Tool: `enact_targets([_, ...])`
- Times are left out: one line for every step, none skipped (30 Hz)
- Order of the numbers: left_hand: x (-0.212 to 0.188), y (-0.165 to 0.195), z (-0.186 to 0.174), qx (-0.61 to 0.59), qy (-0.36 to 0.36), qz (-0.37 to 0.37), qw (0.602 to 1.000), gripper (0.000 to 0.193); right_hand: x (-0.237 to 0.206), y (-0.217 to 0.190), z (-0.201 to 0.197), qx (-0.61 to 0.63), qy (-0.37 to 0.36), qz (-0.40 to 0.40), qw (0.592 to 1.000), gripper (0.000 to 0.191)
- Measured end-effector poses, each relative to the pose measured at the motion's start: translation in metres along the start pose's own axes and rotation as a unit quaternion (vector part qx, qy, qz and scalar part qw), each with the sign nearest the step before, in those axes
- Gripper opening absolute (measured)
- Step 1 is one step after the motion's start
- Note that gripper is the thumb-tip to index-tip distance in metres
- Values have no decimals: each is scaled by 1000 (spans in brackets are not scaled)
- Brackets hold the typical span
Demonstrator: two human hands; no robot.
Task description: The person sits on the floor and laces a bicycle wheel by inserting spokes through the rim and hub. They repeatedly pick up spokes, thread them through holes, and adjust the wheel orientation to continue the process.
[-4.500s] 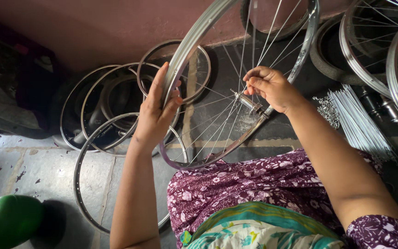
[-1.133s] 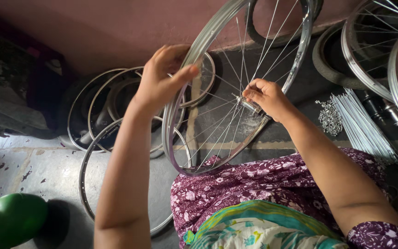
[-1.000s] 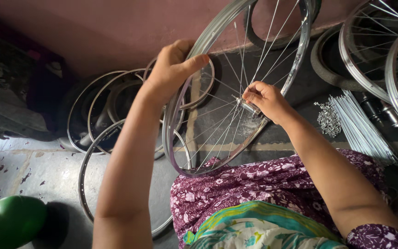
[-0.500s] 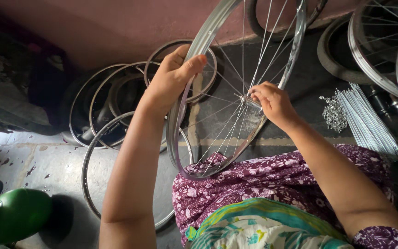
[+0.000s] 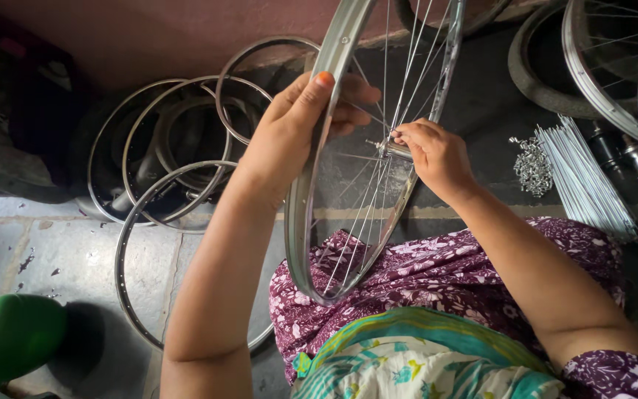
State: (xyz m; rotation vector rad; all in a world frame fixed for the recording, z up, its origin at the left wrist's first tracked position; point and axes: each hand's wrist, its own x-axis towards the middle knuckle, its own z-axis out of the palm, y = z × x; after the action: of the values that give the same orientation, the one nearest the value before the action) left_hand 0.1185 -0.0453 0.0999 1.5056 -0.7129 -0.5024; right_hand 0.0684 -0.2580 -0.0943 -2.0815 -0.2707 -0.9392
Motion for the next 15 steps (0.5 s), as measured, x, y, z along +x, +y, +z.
enact_targets([-1,0,0,-20,-15,1,1000,51,0,0,1,3,0,-3,1000,11])
enact_targets([-2,-1,-1,-39,-30,2,999,53,0,0,1,4,3,-6,1000,11])
enact_targets([-3,-1,-1,-58,-46,3,997,54,0,0,2,5,6,-8,1000,11])
enact_targets([-5,-1,-2,-51,-46,8,998,55,0,0,3,7,9,-11,1000,10])
enact_targets([-7,-1,-2,-44,-47,12,998,56,2,-1,4,7,7,-16,1000,11])
enact_targets([-8,-2,-3,-38,-48,16,998,57,3,-1,4,8,5,-21,1000,11])
enact_targets([-9,-2,-3,-32,-46,17,998,58,4,-2,4,9,3,-26,1000,12])
enact_targets([-10,-3,-3,-26,-42,19,999,58,5,-4,4,12,1,-29,999,14])
enact_targets([-12,-4,-2,-19,-38,21,999,58,6,-6,3,15,-2,-33,999,16])
enact_targets([-13,-5,-2,-22,-34,16,999,58,6,-8,2,19,-6,-35,999,18])
enact_targets([-15,-6,-1,-25,-29,10,999,58,3,-12,1,-28,38,-68,997,17])
enact_targets([-16,-7,0,-27,-24,4,999,58,-2,-17,-1,-74,82,-102,989,17])
enact_targets([-17,-7,0,-40,-27,8,999,57,-5,-21,-1,-120,124,-139,975,18])
enact_targets([-17,-8,1,-53,-31,12,998,57,-8,-24,0,-101,99,-147,979,20])
enact_targets([-17,-8,1,-66,-36,14,997,57,-13,-27,2,-83,74,-153,982,22])
